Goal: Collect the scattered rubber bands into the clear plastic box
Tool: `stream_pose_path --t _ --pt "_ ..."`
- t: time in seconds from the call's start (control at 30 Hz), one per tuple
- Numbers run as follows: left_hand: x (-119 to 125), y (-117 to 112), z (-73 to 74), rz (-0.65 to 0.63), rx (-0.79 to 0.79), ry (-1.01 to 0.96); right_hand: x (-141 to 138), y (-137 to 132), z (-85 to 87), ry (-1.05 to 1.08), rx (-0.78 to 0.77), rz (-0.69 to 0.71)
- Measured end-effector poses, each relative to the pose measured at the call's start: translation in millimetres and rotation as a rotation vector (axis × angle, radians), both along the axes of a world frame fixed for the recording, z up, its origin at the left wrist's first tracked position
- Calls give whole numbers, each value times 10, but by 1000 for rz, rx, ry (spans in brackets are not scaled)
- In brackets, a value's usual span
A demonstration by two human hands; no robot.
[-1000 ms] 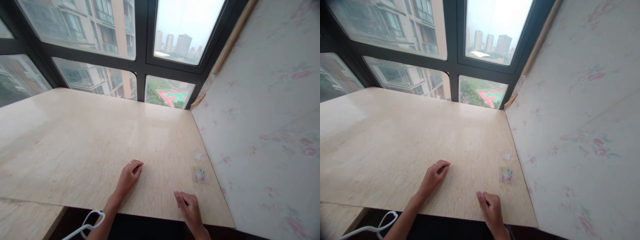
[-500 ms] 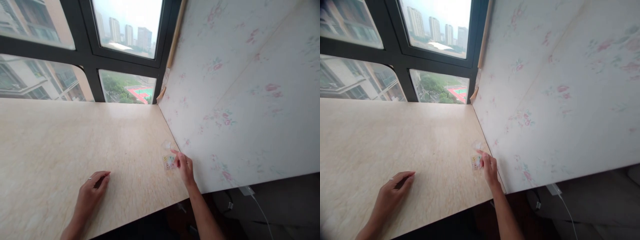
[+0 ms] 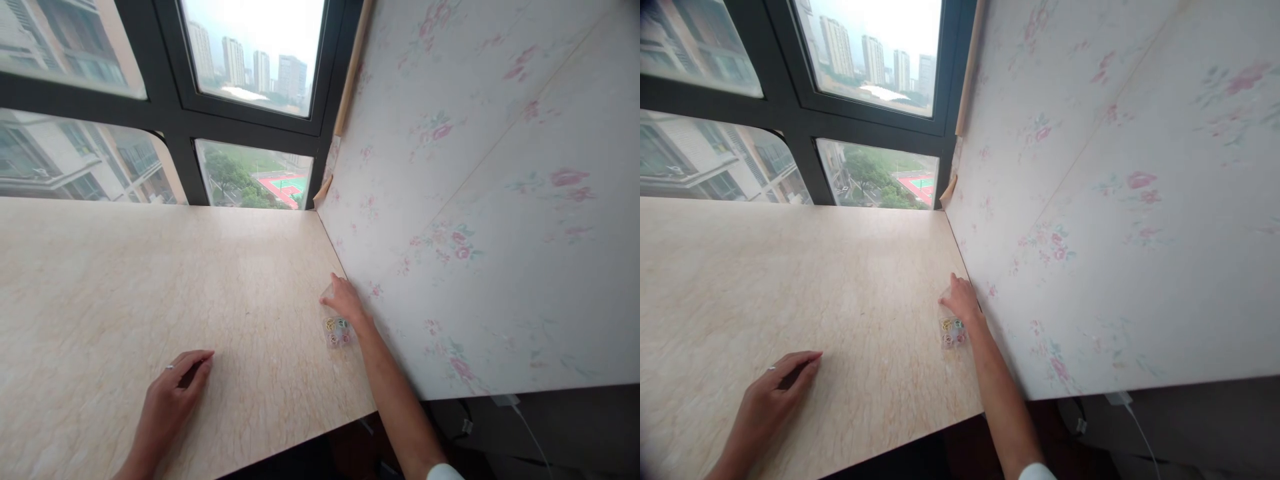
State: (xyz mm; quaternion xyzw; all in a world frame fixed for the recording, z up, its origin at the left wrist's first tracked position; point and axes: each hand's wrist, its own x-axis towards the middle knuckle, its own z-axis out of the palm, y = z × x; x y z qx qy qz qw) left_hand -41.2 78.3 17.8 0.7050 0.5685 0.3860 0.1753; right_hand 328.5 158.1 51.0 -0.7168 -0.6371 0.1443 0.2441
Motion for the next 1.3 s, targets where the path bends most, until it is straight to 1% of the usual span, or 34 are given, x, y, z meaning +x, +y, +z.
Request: stream_pose_path --t 0.13,0.2,0.27,0.37,0.47,0.53,0.57,0.63,0.7,0.77,0.83,0.9,0.97,1.07,1.13,1.2,1.23,1.3 --pt "1 3 -20 1 -3 7 31 -23 48 5 19 31" --pt "-2 6 -27 4 -3 8 14 -69 108 94 81 54" --pt "-5 10 -28 11 -4 0 -37 -137 194 309 172 77" --pt "20 14 -16 29 -39 -37 -162 -284 345 762 259 123" --pt "166 -7 57 85 -88 -119 -308 -486 453 1119 299 172" --pt "374 -52 179 91 -95 -193 -407 -631 478 1262 313 171" --pt "511 -85 267 66 -88 -237 -457 -699 479 1323 313 158" --pt "832 -165 478 -16 -85 -323 -557 -815 464 1436 302 123" --pt "1165 -243 695 -129 -85 -389 -652 -900 443 1532 302 91" --pt "1450 -294 862 -233 -110 -428 -730 -963 422 1587 304 73" --pt "1647 -307 950 -281 -132 -456 -776 -1013 404 1610 303 63" --pt "1749 -289 967 -296 -154 -473 -776 -1059 390 1603 299 76" --pt "1775 -256 947 -311 -171 -479 -723 -1099 386 1568 298 113" --pt "1741 -201 905 -336 -181 -443 -546 -1146 397 1473 312 179" --pt "1716 -156 889 -357 -182 -364 -385 -1177 403 1360 356 212" --pt "1716 -98 879 -398 -176 -249 -220 -1221 389 1190 372 226" --pt "1730 -62 872 -424 -173 -190 -146 -1249 369 1087 342 214" --pt "1783 16 843 -482 -173 -92 -24 -1311 301 866 232 168"
